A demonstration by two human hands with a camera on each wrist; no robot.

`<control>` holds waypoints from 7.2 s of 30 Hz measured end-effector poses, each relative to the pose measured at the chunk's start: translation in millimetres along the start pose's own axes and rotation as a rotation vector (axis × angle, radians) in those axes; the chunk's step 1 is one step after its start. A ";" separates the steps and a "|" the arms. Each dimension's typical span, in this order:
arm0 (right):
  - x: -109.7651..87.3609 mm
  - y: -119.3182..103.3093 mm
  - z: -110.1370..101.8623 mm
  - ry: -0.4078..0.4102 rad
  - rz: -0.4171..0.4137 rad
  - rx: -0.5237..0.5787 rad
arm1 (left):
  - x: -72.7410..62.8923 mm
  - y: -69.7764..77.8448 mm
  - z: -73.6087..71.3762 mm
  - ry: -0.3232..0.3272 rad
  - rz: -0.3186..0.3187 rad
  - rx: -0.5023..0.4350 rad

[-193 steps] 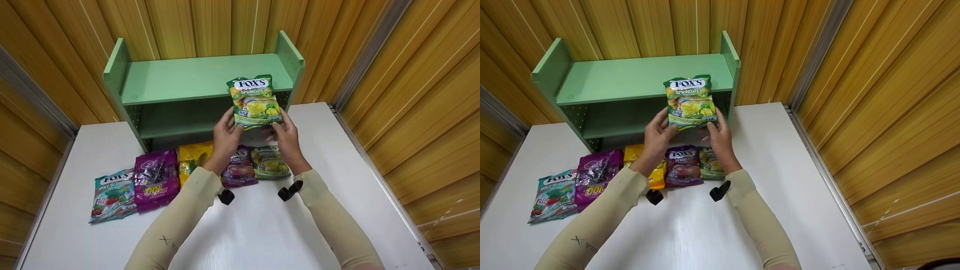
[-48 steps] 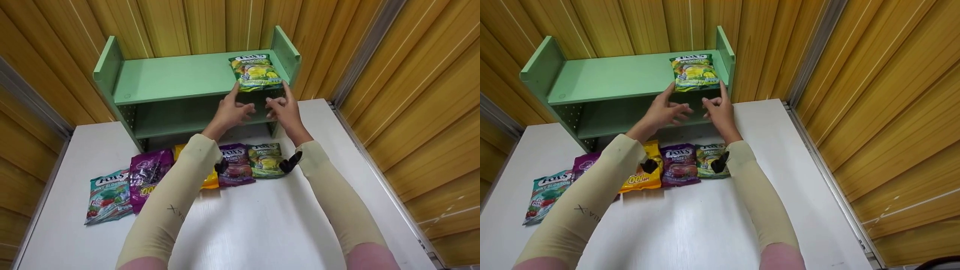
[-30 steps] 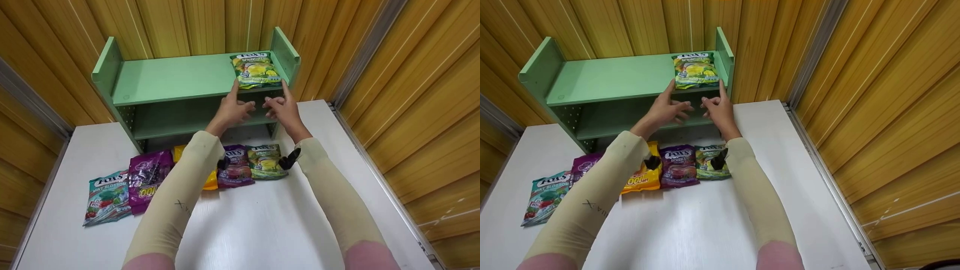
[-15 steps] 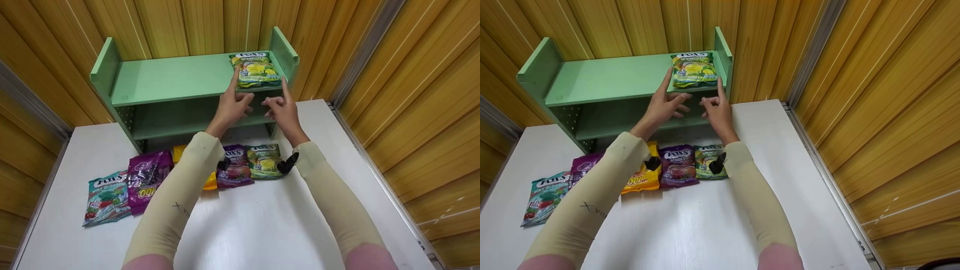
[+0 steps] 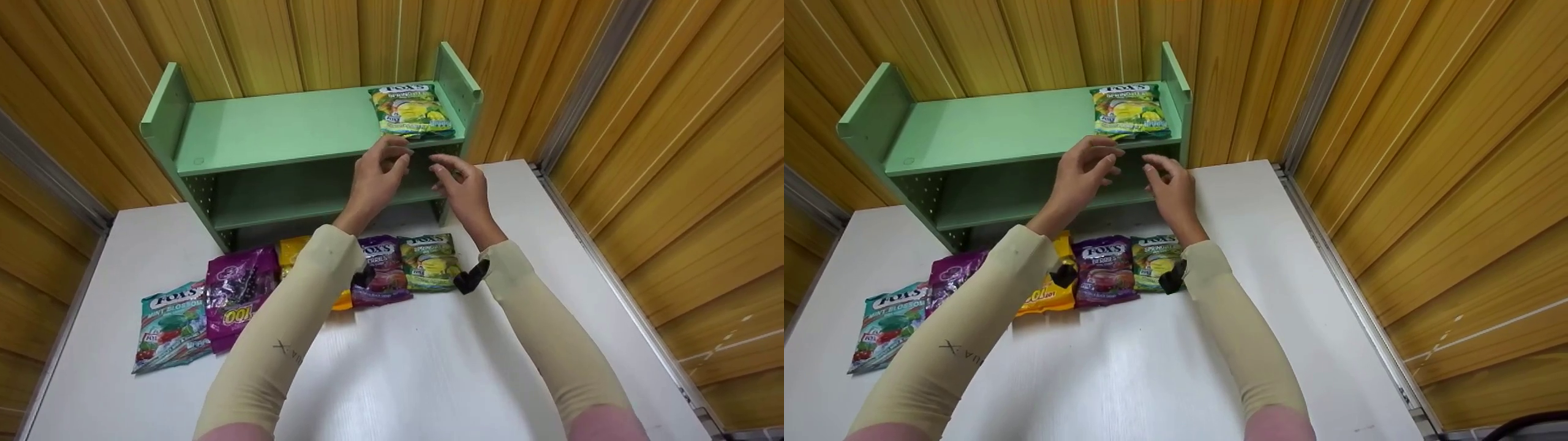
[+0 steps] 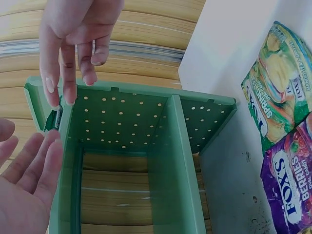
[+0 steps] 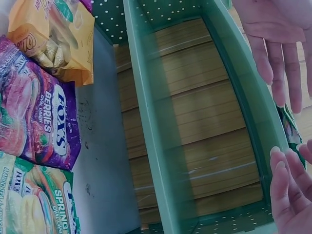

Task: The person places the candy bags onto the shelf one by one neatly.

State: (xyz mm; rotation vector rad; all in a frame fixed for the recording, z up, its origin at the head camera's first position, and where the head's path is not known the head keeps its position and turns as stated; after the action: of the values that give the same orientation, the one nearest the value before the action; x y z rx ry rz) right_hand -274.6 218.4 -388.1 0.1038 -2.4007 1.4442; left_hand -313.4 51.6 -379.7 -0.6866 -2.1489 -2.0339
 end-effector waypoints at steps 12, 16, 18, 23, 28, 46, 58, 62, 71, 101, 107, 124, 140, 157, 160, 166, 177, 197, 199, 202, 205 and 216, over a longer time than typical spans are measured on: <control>1.7 54.1 8.6 0.000 0.003 -0.082 | -11.9 -8.8 -1.4 -0.004 0.017 -0.003; -4.4 62.5 9.6 -0.021 0.024 -0.102 | -16.4 -13.9 -2.2 -0.009 -0.005 -0.005; -7.3 66.6 10.5 -0.029 0.034 -0.107 | -18.4 -17.1 -2.5 -0.008 -0.019 -0.003; -12.6 76.1 12.8 -0.042 0.073 -0.121 | -23.5 -26.7 -1.9 -0.010 -0.077 0.004; -16.2 82.2 13.9 -0.060 0.138 -0.118 | -29.4 -35.0 -0.3 -0.011 -0.115 0.017; -29.5 117.8 11.2 -0.095 0.278 -0.097 | -56.3 -74.2 15.3 -0.067 -0.277 0.021; -43.8 136.1 11.9 -0.155 0.342 -0.091 | -72.6 -98.1 26.2 -0.067 -0.325 0.035; -47.6 142.3 14.1 -0.176 0.389 -0.084 | -76.9 -105.2 29.6 -0.079 -0.372 0.016; -52.8 154.2 19.2 -0.201 0.461 -0.099 | -86.3 -115.9 35.9 -0.153 -0.447 0.042; -65.4 172.7 25.1 -0.260 0.632 -0.170 | -103.6 -146.2 44.7 -0.233 -0.569 0.076; -65.4 172.8 26.4 -0.266 0.650 -0.179 | -104.2 -148.8 45.6 -0.232 -0.565 0.051; -69.0 174.4 31.5 -0.324 0.703 -0.081 | -106.6 -150.7 45.7 -0.221 -0.530 0.055; -67.2 175.7 34.1 -0.279 0.682 -0.085 | -107.1 -153.2 46.1 -0.232 -0.527 0.038; -68.8 168.0 29.8 -0.199 0.650 -0.015 | -109.1 -153.4 45.8 -0.176 -0.616 0.006; -69.1 167.4 28.4 -0.190 0.652 0.008 | -109.8 -153.7 44.8 -0.167 -0.624 -0.008; -72.2 169.9 22.6 -0.165 0.647 -0.005 | -111.2 -152.0 44.7 -0.159 -0.614 -0.022; -75.1 160.3 19.6 -0.134 0.644 0.085 | -115.3 -151.2 44.0 -0.146 -0.661 -0.087; -77.8 142.6 24.4 -0.085 0.603 0.259 | -117.4 -149.1 41.6 -0.095 -0.668 -0.261; -77.9 142.2 26.0 -0.090 0.606 0.267 | -117.7 -148.2 41.2 -0.080 -0.662 -0.275; -77.8 142.1 28.6 -0.094 0.599 0.283 | -118.1 -146.8 41.5 -0.059 -0.647 -0.298; -77.6 141.0 30.6 -0.095 0.587 0.310 | -117.6 -146.9 42.5 -0.033 -0.617 -0.322; -81.7 116.8 29.0 -0.105 0.559 0.344 | -117.3 -139.6 42.8 0.048 -0.617 -0.364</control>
State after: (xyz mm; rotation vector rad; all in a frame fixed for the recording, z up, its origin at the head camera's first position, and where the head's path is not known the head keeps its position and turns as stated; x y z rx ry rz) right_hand -232.0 240.5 -525.4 -0.4573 -2.3406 2.1356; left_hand -253.1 63.3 -556.7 0.0308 -2.1652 -2.7458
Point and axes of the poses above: each hand's wrist, its own x-axis towards the middle knuckle, its own z-axis out of the palm, y = z × x, the point moved 1 cm from there along x, towards the middle knuckle, and after that the axes turned 11 degrees about -x, right-handed, at the moved point
